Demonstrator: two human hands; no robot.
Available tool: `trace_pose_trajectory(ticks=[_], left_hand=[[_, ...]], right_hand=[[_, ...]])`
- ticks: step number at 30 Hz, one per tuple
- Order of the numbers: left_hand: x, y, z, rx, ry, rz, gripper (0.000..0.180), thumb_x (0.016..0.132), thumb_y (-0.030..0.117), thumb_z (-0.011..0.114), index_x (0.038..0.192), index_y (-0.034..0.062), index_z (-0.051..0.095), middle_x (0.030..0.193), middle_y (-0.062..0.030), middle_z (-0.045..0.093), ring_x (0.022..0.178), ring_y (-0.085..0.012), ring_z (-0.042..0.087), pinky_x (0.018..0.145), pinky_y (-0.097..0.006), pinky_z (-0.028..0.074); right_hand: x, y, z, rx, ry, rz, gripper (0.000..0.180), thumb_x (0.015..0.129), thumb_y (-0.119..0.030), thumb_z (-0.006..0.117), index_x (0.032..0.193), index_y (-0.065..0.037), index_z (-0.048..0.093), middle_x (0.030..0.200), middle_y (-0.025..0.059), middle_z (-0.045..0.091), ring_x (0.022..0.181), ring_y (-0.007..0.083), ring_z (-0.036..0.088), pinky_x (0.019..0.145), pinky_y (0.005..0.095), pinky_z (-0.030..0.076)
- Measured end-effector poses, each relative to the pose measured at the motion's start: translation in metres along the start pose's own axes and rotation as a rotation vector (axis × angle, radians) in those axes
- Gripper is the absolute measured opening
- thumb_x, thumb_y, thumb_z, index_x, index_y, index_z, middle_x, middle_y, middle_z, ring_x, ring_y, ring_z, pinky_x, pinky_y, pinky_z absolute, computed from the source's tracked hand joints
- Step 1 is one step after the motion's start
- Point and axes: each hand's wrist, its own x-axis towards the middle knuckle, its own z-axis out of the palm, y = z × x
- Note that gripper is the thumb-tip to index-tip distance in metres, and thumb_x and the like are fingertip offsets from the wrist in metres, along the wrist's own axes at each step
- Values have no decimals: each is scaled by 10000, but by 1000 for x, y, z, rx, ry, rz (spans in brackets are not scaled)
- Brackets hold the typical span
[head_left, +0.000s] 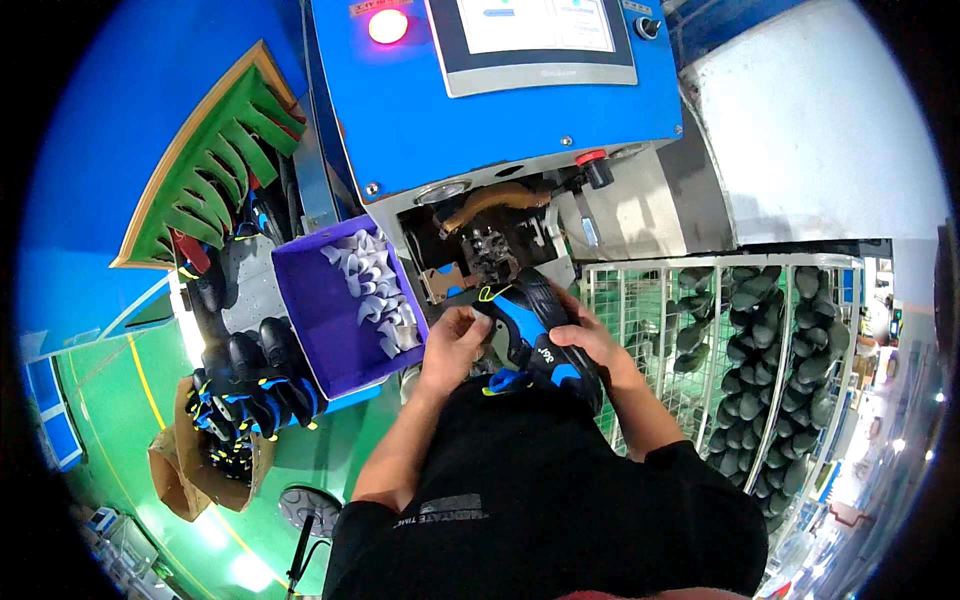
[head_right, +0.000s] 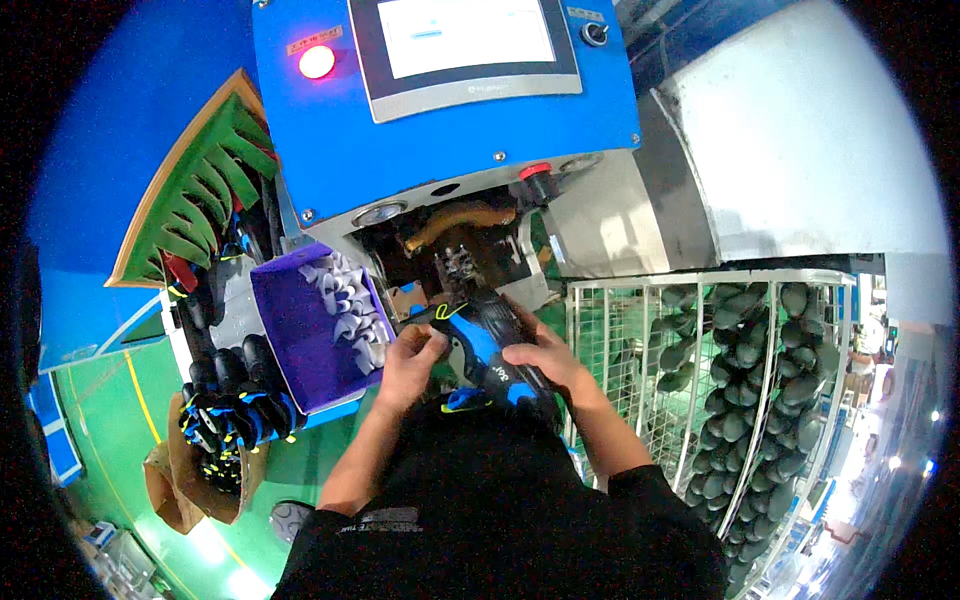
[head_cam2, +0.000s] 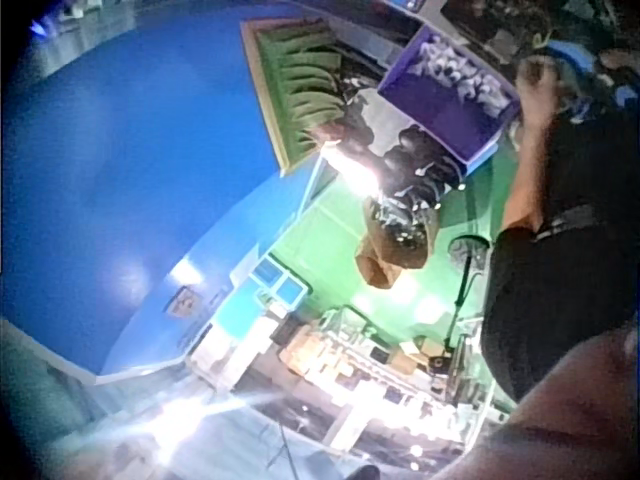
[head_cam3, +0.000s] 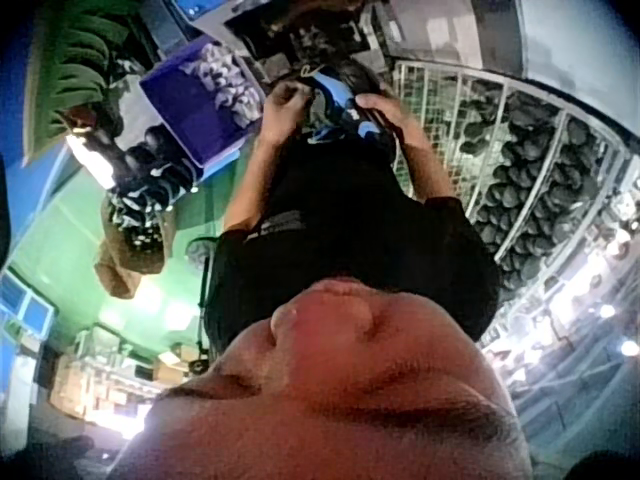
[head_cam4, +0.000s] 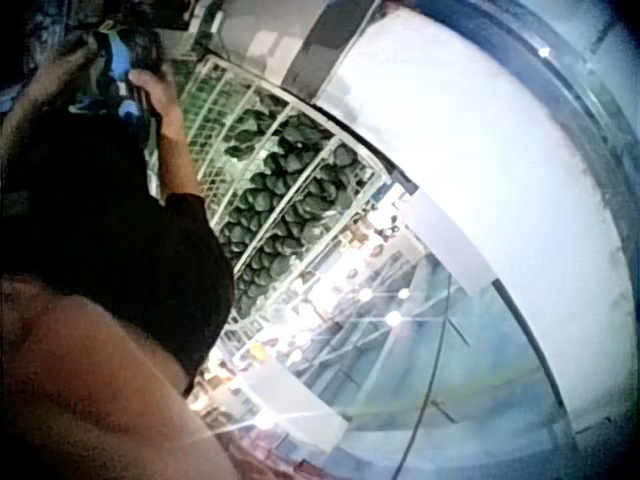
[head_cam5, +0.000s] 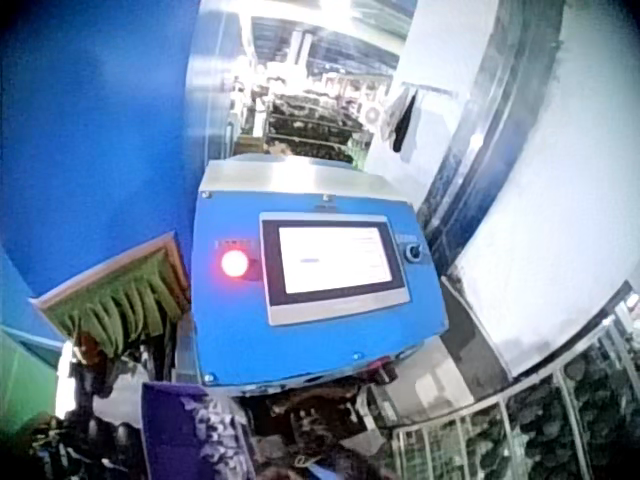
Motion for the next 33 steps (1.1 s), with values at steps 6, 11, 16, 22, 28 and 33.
trace_pose_trajectory(ticks=[6, 11, 16, 22, 28, 33], left_hand=[[-12, 8, -22, 583, 195, 172, 355, 895, 226, 766, 1132, -11, 648, 909, -179, 736, 807, -328, 734, 769, -402, 574], [-20, -16, -48, 630, 221, -20, 376, 887, 287, 769, 1087, -9, 652, 889, -174, 731, 830, -319, 727, 773, -408, 565], [-23, -36, -66, 589, 234, -110, 399, 888, 329, 770, 1053, -15, 652, 893, -178, 730, 813, -303, 715, 770, -407, 555], [-16, -13, -75, -154, 531, 60, 273, 1010, 223, 668, 1084, -34, 611, 883, -100, 700, 823, -181, 697, 758, -329, 566], [-4, -20, -147, 170, 703, 9, 547, 1009, 375, 635, 1327, -67, 586, 1126, -203, 723, 936, -267, 729, 808, -361, 573], [-9, -13, -137, 426, 496, -146, 393, 986, 328, 605, 1163, -9, 702, 932, -161, 746, 924, -274, 719, 864, -388, 541]], right_hand=[[22, -31, 11, -348, 355, -197, 957, 827, -203, 788, 1614, -6, 281, 1452, 130, 538, 1276, 222, 534, 1122, 346, 391], [65, -43, 13, -736, 511, -269, 1084, 804, -290, 841, 1618, 43, 208, 1544, 305, 438, 1377, 352, 517, 1134, 407, 401], [100, -56, 68, -1510, 412, 176, 1162, 806, -486, 765, 1668, -221, 32, 1407, 379, 501, 1188, 543, 594, 956, 551, 530], [127, -47, 63, -1505, 495, 123, 1087, 873, -508, 701, 1659, -170, 32, 1345, 403, 510, 1083, 550, 636, 906, 579, 535], [121, -22, 51, -1675, 556, -109, 1072, 875, -476, 696, 1660, -115, 60, 1282, 363, 553, 963, 510, 671, 745, 525, 572], [114, -9, 40, -1573, 653, -339, 1115, 817, -353, 776, 1661, -121, 84, 1308, 304, 552, 986, 504, 644, 788, 532, 558]])
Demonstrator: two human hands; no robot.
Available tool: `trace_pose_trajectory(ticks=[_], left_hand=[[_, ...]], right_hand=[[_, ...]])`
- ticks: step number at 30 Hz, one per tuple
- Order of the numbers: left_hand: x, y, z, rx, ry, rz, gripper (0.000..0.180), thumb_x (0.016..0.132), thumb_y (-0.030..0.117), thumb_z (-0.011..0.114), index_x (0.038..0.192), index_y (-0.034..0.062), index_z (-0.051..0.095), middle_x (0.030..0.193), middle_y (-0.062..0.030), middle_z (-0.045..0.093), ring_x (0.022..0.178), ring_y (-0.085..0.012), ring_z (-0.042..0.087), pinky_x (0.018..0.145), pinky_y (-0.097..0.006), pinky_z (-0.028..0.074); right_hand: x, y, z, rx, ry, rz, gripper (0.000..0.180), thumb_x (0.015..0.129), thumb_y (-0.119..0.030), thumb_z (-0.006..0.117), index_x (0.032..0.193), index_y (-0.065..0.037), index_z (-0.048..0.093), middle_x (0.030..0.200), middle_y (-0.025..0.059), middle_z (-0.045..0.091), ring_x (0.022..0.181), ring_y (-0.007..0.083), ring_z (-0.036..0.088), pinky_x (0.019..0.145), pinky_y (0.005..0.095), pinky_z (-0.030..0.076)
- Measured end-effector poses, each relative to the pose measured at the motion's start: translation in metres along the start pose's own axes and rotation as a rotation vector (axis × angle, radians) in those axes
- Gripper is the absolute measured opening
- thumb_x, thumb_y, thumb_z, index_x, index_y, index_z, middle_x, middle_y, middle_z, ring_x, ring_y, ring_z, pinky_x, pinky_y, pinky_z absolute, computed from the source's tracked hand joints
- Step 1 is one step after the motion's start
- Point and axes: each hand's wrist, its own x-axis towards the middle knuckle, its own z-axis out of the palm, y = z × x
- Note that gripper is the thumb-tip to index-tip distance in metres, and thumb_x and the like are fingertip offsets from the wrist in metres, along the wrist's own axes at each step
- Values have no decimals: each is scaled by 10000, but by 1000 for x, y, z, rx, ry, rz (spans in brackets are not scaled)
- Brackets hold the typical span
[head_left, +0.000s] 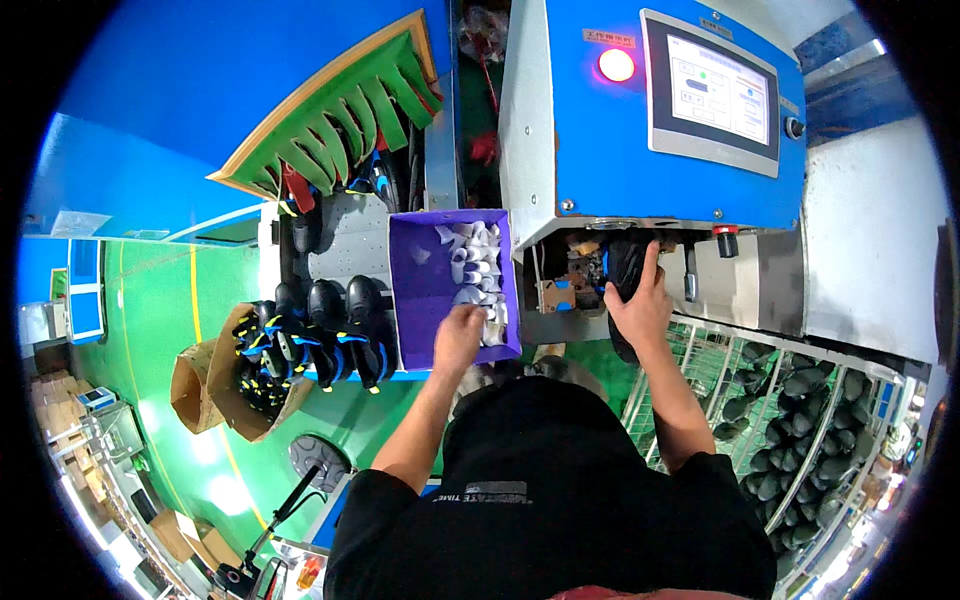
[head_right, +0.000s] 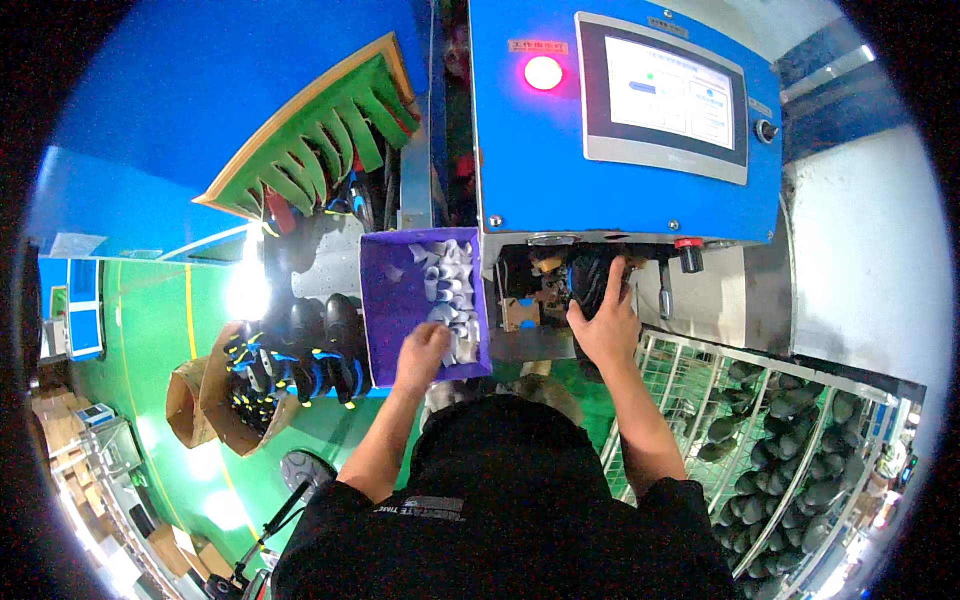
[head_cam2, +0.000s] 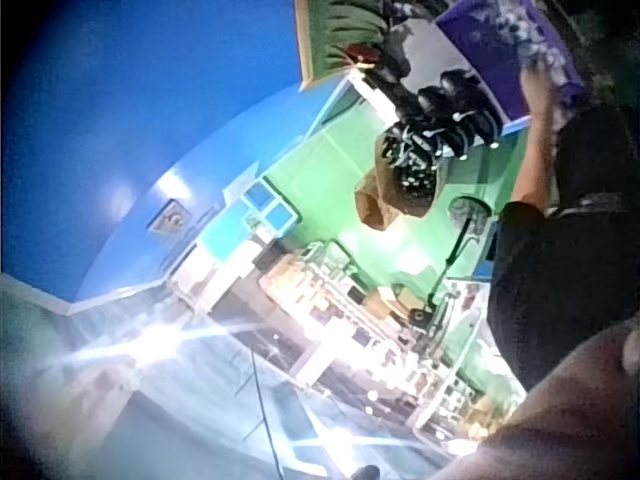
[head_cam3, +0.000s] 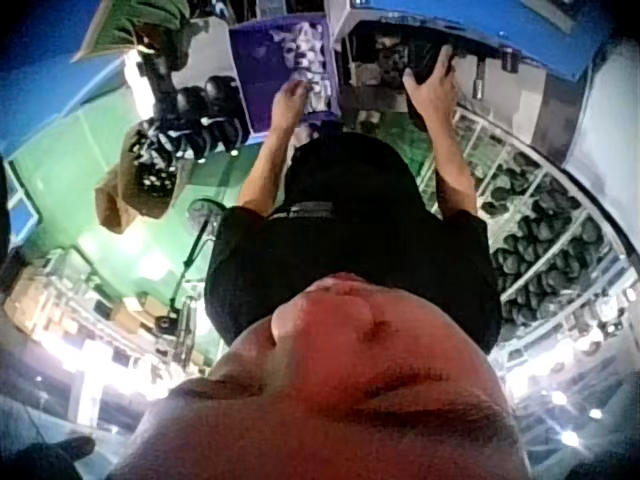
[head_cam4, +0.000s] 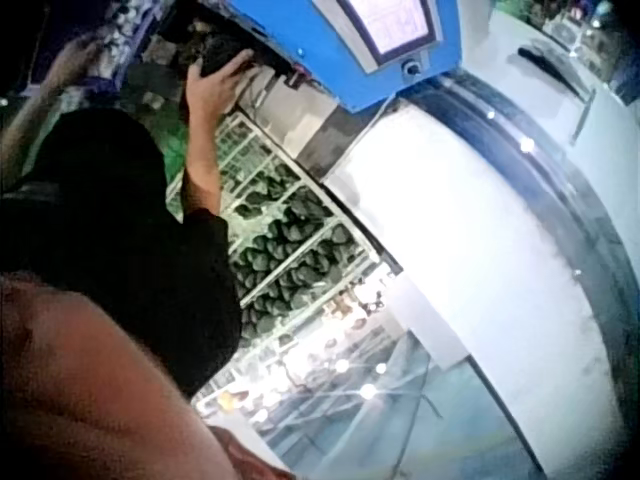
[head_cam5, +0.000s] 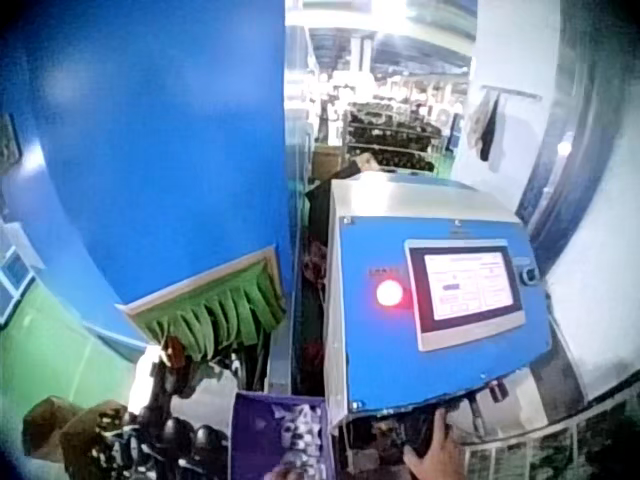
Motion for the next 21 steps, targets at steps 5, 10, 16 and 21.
trace_pose_trajectory(ticks=[5, 10, 16, 21], left_hand=[[-12, 10, 67, -425, -522, -74, 612, 1022, 516, 581, 1329, -14, 590, 1062, -138, 720, 870, -227, 702, 821, -362, 560], [-59, 71, 99, -620, -1148, -458, 841, 968, 790, 401, 1137, 11, 669, 990, -125, 726, 839, -222, 706, 799, -339, 573], [-61, 16, 128, -324, -1208, -501, 577, 988, 656, 560, 996, 99, 712, 968, -29, 700, 880, -132, 638, 809, -299, 510], [-70, -9, 115, -77, -1139, -198, 687, 958, 613, 599, 1367, 62, 618, 1280, -141, 654, 1085, -261, 636, 964, -376, 490]], right_hand=[[-69, 1, -28, 134, 105, -146, 1111, 783, -284, 829, 1645, -96, 155, 1362, 328, 512, 1087, 530, 618, 866, 564, 546], [-151, -21, -63, 53, 17, -69, 956, 806, -366, 841, 1576, -50, 370, 1326, 316, 549, 1125, 504, 619, 876, 505, 571], [-182, 3, -112, 758, -391, 421, 990, 888, -293, 798, 1641, -39, 207, 1169, 210, 690, 1057, 293, 693, 904, 411, 549], [-116, 0, -36, 1633, -269, 761, 657, 970, -214, 698, 1532, -22, 416, 1221, 121, 684, 1038, 241, 677, 898, 382, 553]])
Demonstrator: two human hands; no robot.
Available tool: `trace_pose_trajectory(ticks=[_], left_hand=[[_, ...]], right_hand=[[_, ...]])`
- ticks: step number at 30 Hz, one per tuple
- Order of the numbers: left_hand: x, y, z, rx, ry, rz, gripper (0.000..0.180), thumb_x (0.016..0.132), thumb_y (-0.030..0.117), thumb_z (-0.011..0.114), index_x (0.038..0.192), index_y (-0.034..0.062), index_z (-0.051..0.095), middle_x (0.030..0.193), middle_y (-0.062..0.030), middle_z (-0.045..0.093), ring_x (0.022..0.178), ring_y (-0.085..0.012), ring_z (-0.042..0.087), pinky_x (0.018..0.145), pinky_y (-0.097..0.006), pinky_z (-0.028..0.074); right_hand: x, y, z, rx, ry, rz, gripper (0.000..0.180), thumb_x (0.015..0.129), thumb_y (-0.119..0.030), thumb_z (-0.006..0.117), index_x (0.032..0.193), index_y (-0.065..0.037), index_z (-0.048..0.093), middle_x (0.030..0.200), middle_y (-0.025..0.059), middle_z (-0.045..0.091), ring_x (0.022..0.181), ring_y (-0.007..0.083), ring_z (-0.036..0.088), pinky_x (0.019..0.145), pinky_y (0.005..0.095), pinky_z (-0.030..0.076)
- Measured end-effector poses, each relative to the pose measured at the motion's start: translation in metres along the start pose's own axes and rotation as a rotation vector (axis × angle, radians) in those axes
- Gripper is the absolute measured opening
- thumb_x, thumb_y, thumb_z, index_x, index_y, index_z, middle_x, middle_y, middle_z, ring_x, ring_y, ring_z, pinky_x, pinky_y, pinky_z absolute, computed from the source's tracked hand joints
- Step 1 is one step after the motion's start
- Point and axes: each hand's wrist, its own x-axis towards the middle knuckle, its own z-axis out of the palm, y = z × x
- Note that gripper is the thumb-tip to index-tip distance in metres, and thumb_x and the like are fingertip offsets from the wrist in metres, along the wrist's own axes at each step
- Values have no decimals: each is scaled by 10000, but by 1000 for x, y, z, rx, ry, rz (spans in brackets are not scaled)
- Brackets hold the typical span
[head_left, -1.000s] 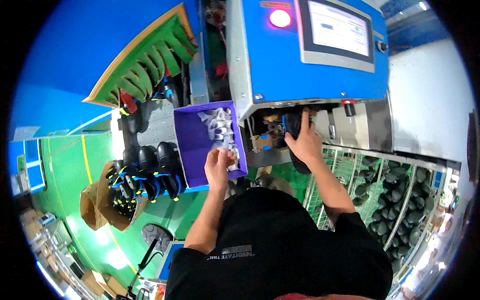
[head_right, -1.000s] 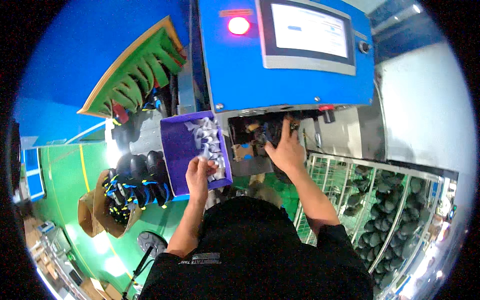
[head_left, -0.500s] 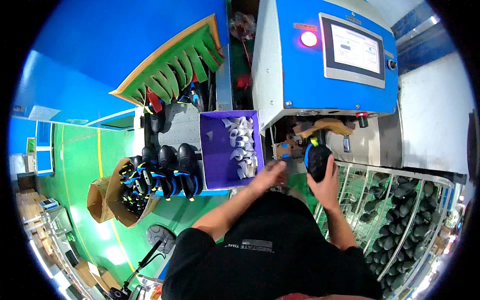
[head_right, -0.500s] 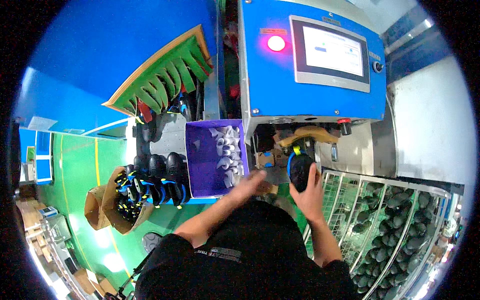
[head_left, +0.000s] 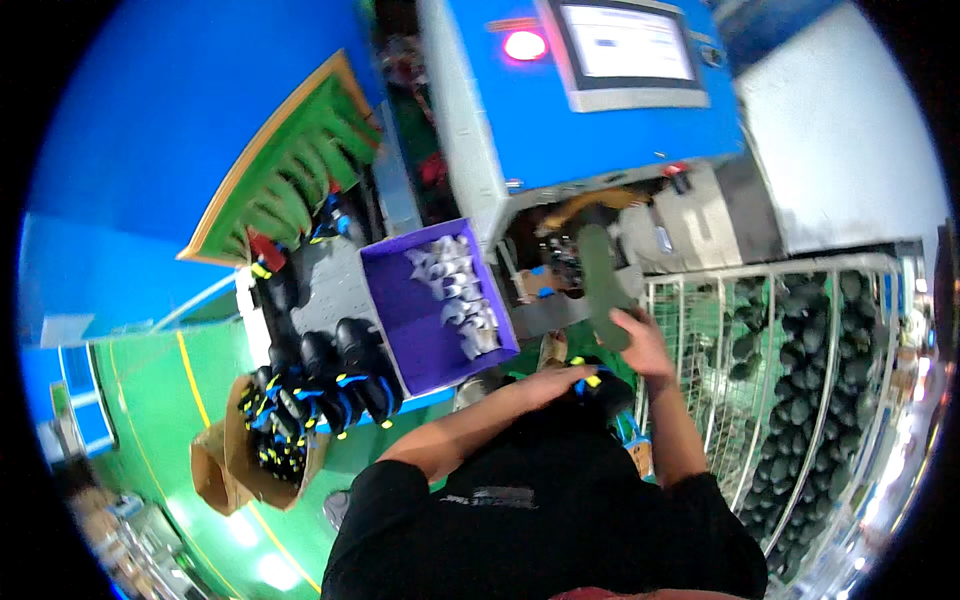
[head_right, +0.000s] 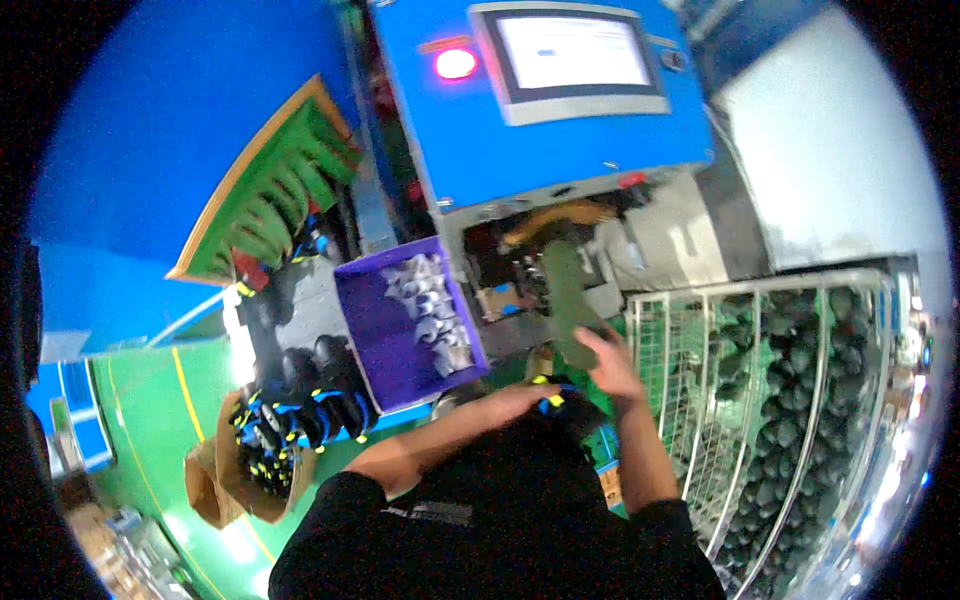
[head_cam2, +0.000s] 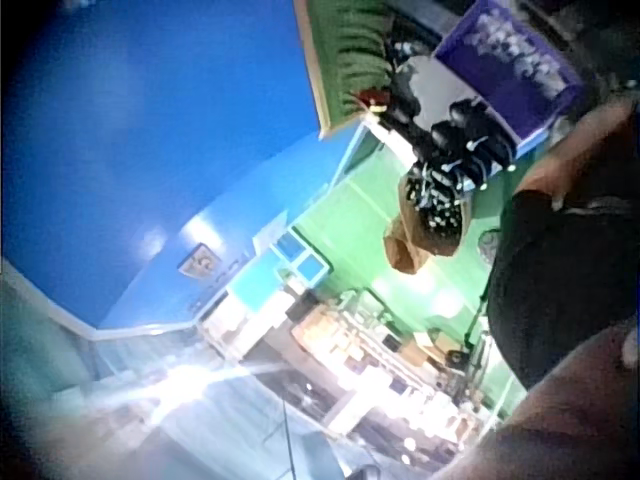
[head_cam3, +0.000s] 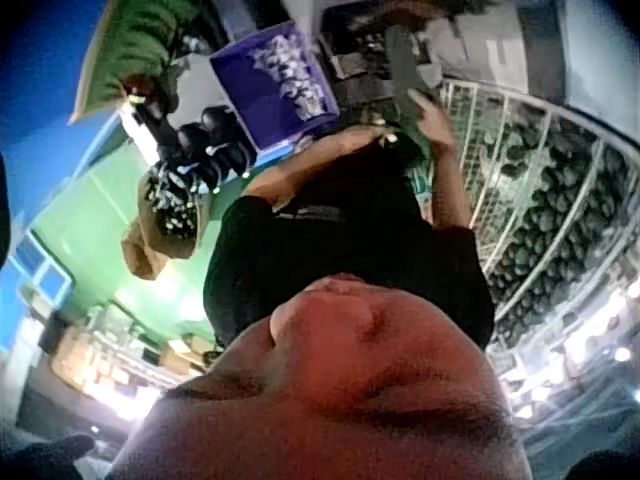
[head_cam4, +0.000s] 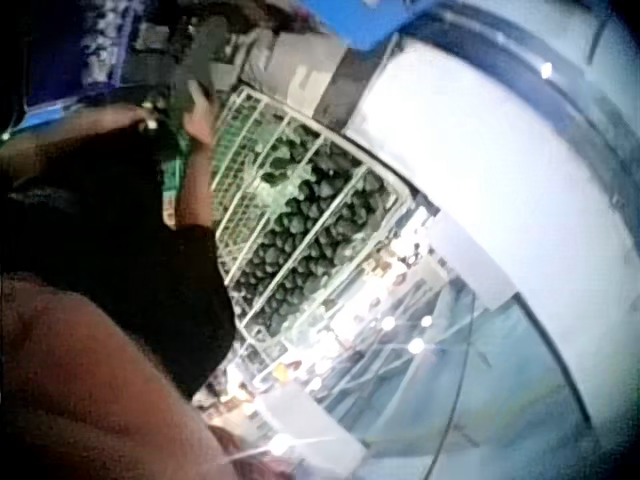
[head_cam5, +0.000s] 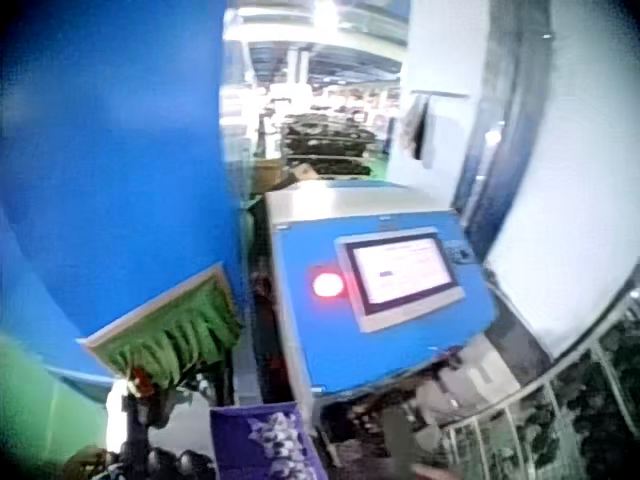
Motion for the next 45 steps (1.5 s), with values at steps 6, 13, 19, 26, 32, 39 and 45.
trace_pose_trajectory(ticks=[6, 13, 19, 26, 32, 39, 45], left_hand=[[-53, 26, -23, 191, 457, -47, 649, 948, 597, 592, 1211, 10, 676, 1064, -119, 690, 941, -219, 642, 858, -384, 499], [-54, 93, 61, 696, 548, 263, 633, 955, 537, 642, 1115, -76, 644, 1121, -270, 684, 1079, -408, 661, 926, -449, 502], [-8, 121, 130, 1117, 330, 476, 517, 965, 483, 659, 1025, -30, 664, 1088, -249, 624, 1023, -470, 605, 891, -487, 499], [37, 142, 198, 987, 409, 221, 605, 965, 505, 673, 1118, -80, 648, 965, -207, 686, 882, -291, 651, 812, -425, 508], [90, 134, 201, 1165, 244, 241, 562, 949, 519, 684, 1024, -38, 659, 884, -168, 684, 831, -289, 662, 792, -421, 513], [102, 130, 219, 1193, 232, 208, 513, 938, 480, 717, 1036, -20, 659, 891, -152, 686, 830, -268, 657, 786, -400, 515], [134, 113, 181, 1133, 338, 160, 584, 932, 527, 721, 1024, -44, 640, 875, -153, 672, 813, -254, 627, 766, -408, 505]], right_hand=[[-17, 22, -35, 472, -231, -113, 543, 991, -190, 631, 1475, -2, 474, 1256, 197, 651, 936, 291, 682, 823, 394, 565], [-81, 27, -121, 1318, -588, 57, 408, 1058, -394, 473, 1204, -26, 574, 833, 112, 497, 540, 141, 506, 521, 313, 389], [-109, 57, -196, 1537, -738, -262, 398, 1060, -393, 464, 1207, -39, 574, 859, 89, 479, 534, 168, 548, 535, 320, 409], [-203, 13, -315, 1170, -237, -690, 662, 1000, -697, 449, 1110, -60, 590, 785, 84, 523, 474, 149, 483, 418, 286, 361], [-304, -34, -385, 965, -109, -1126, 673, 1013, -677, 443, 1049, -23, 599, 787, 109, 556, 477, 157, 547, 387, 276, 397], [-376, -93, -425, 940, 14, -1414, 531, 1077, -515, 424, 1253, -49, 605, 904, 144, 569, 583, 141, 518, 497, 253, 437], [-421, -136, -478, 1232, -136, -1352, 548, 1054, -444, 506, 1211, 81, 513, 885, 123, 563, 662, 155, 569, 570, 272, 498]])
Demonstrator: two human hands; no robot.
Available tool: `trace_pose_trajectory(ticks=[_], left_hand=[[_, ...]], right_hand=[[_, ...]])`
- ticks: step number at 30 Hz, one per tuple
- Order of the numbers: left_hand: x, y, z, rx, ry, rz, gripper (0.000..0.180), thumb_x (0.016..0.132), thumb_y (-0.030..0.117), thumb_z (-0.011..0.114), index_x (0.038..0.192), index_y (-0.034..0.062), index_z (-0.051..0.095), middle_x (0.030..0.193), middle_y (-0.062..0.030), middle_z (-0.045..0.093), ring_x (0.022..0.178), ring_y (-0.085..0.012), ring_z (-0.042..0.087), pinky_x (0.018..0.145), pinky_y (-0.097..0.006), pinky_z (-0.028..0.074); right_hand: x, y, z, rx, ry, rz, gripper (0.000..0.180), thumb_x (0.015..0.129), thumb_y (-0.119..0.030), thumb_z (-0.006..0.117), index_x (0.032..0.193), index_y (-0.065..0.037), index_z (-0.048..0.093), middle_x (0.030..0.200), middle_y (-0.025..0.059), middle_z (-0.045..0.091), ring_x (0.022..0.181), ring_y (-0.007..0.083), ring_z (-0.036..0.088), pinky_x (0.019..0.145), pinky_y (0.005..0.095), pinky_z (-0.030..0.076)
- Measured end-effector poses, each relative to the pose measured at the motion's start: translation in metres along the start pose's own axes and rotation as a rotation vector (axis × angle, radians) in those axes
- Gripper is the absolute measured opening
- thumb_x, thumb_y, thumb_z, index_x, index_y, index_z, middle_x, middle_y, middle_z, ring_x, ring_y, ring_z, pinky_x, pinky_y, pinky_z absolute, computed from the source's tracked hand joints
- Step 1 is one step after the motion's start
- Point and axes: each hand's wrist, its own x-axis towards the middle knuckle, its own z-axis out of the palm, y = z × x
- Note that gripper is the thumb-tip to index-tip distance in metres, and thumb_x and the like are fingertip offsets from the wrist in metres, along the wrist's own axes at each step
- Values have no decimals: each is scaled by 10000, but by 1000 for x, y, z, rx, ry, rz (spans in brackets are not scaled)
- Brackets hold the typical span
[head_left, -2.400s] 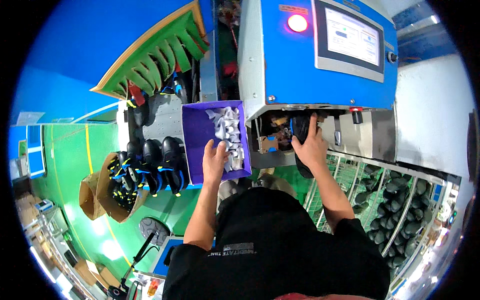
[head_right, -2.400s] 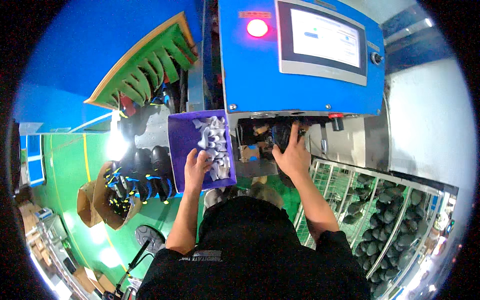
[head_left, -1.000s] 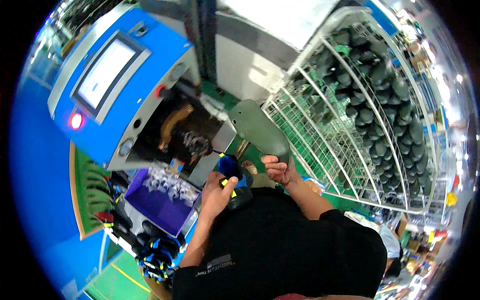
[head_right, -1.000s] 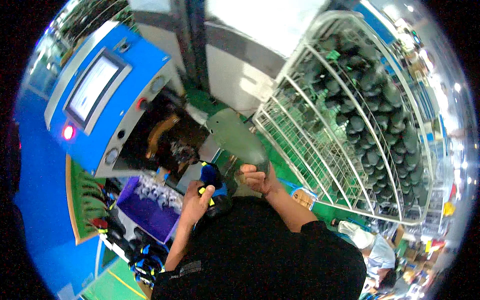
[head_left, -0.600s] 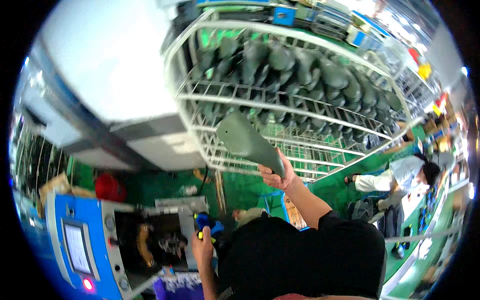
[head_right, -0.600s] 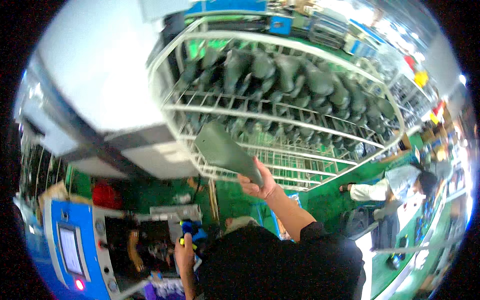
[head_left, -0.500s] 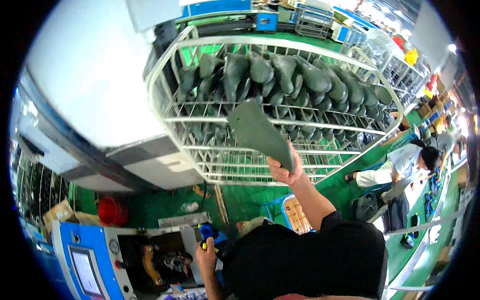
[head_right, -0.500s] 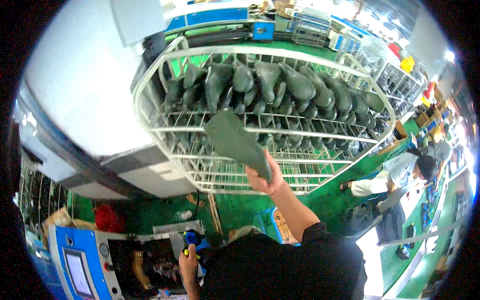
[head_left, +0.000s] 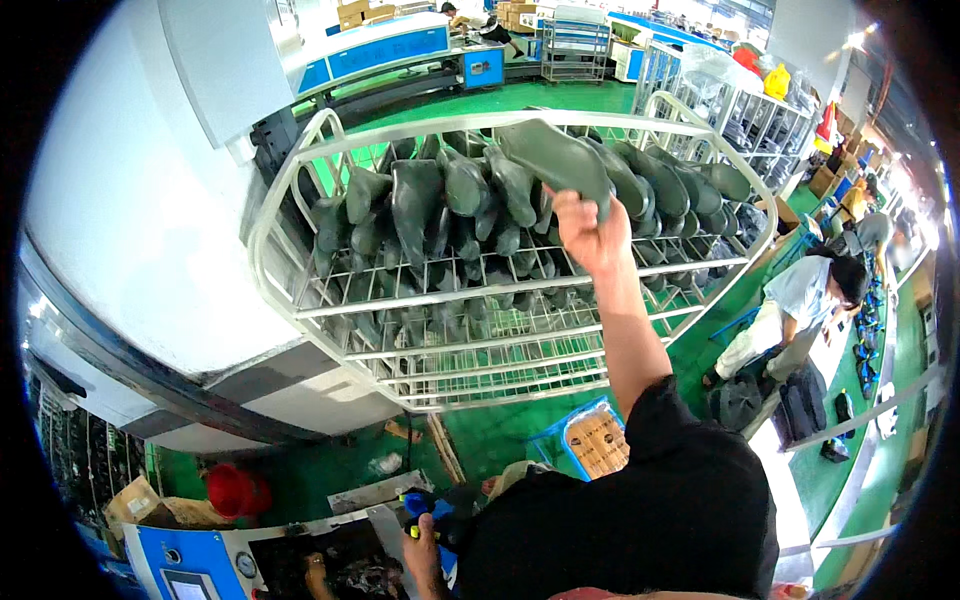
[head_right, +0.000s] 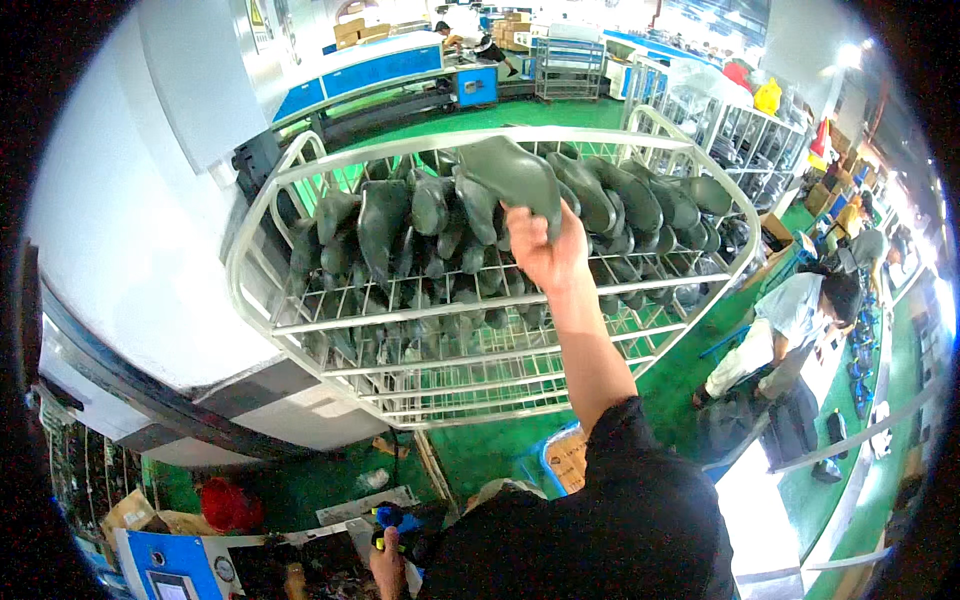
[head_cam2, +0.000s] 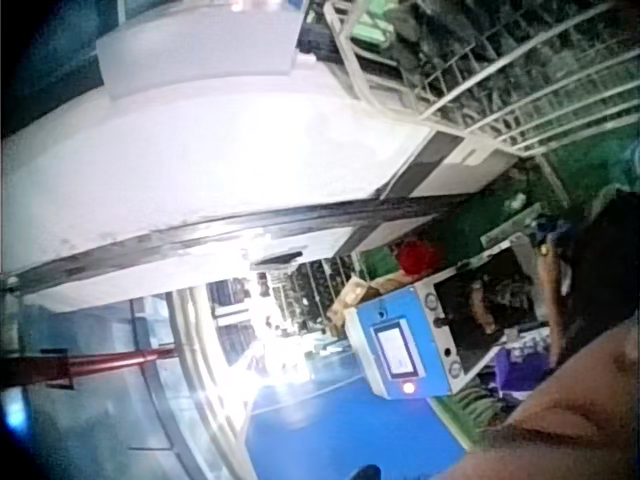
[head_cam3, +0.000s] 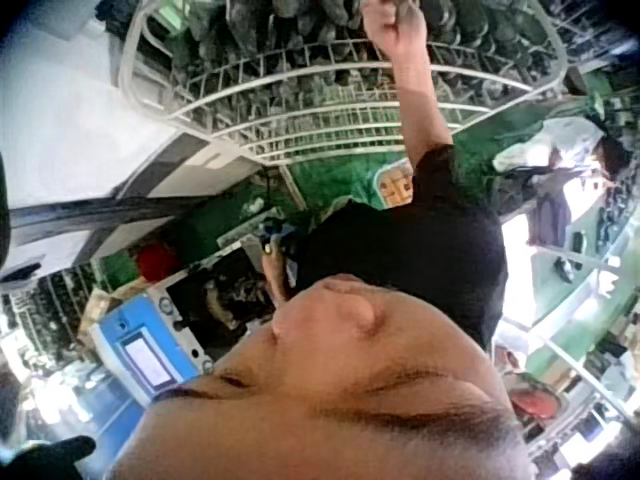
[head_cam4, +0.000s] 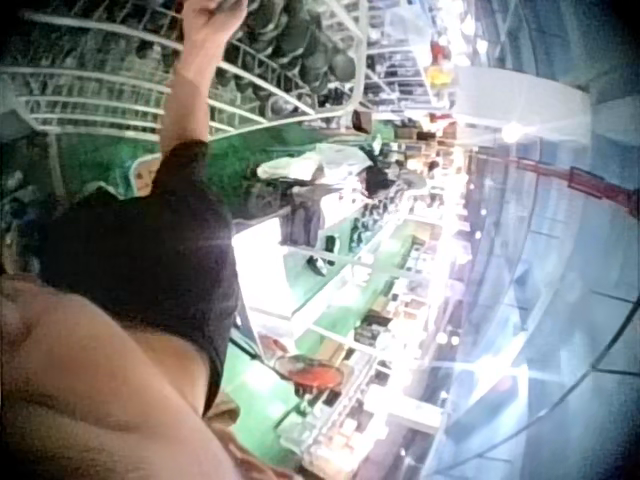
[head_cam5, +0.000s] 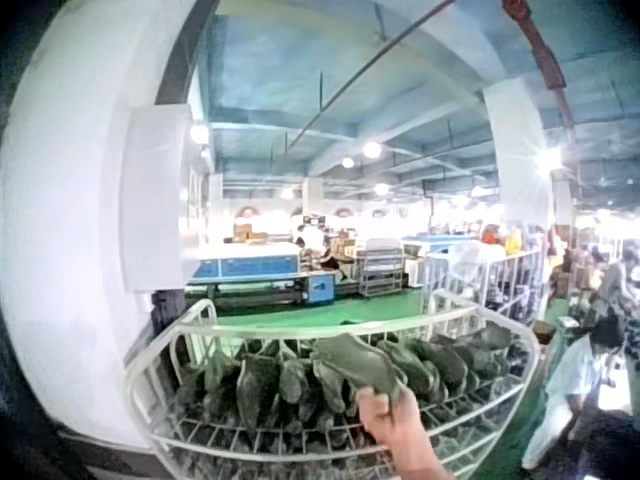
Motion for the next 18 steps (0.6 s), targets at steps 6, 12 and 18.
trace_pose_trajectory(ticks=[6, 12, 18], left_hand=[[-30, 26, -15, -76, -44, -69, 573, 949, 526, 703, 1051, -35, 651, 925, -121, 686, 829, -219, 626, 765, -392, 507], [-75, -53, -48, -705, 118, -292, 737, 939, 535, 698, 1430, 13, 526, 1234, -164, 626, 1015, -291, 621, 898, -459, 504], [-156, -143, -90, -1517, 246, -219, 619, 969, 392, 668, 1369, -69, 563, 1231, -194, 666, 1072, -302, 663, 959, -413, 532]], right_hand=[[54, -28, -8, -45, 276, -132, 475, 1058, -406, 404, 1109, 53, 515, 904, 146, 560, 701, 214, 573, 605, 301, 517], [22, -38, -28, -539, 412, -205, 513, 1068, -447, 340, 1092, 29, 533, 857, 121, 589, 662, 176, 538, 517, 274, 451], [-6, 173, -72, -2505, 422, -968, 962, 803, -424, 844, 1495, 50, 373, 1395, 259, 499, 1253, 414, 486, 1054, 476, 443]])
